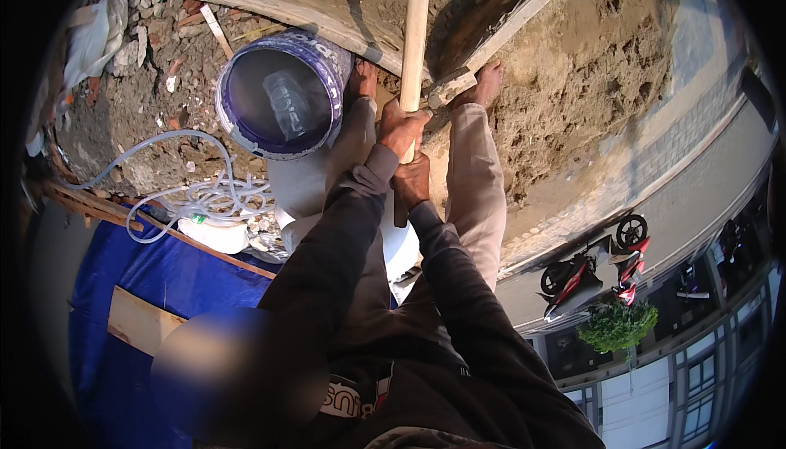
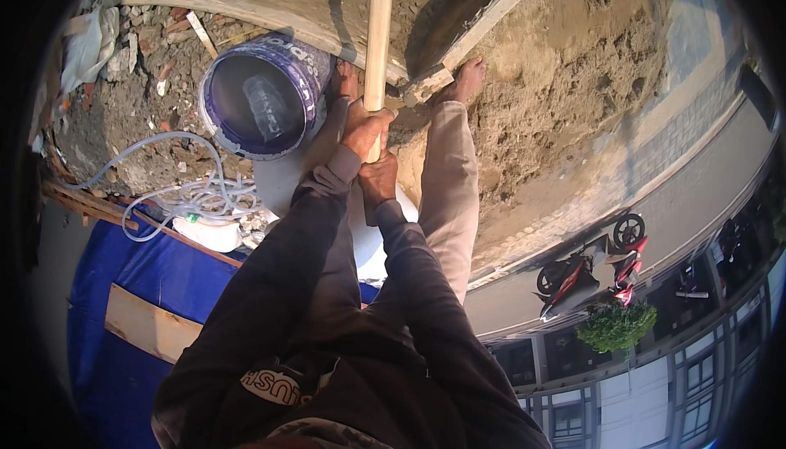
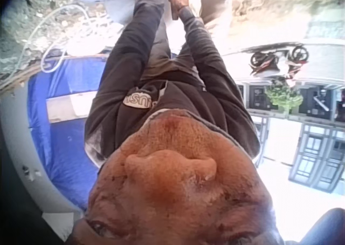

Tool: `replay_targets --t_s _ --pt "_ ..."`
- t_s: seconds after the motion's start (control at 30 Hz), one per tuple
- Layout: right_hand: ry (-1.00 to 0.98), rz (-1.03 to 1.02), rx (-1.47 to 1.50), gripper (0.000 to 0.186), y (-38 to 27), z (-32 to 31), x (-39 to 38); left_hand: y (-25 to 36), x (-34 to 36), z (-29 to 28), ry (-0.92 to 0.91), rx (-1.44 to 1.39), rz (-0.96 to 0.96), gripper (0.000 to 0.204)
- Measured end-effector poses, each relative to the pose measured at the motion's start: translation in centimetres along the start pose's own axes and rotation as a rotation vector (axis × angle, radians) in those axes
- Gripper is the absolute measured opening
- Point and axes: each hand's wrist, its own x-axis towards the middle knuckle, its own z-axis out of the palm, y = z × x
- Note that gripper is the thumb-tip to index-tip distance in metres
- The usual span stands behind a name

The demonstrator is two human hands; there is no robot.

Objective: The person uses a long wooden plank to screed and level wet concrete within a wooden form. They repeatedly pull and push the plank across the surface to distribute the material evenly.

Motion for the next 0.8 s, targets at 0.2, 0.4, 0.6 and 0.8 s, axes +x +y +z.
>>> replay_targets --t_s 0.2,0.4,0.6,0.8 --pt "0.002 0.364 0.064 0.013 -1.0 0.1 -4.0 -5.4 -1.3 -1.6 0.085 -0.168 -0.463 0.022" --pt "0.039 0.242 0.089 0.006 -2.4 0.0 -4.9 -1.2 -3.7 0.0 0.049 -0.079 -0.067 0.023" --pt "0.009 -0.245 0.024 0.022 -0.7 1.2 0.9 3.5 -1.2 0.5 0.018 -0.060 0.162 0.023" --pt "-0.158 0.232 0.119 0.007 2.7 1.5 2.3 -1.1 2.1 -3.3 0.130 -0.081 -0.211 0.019"
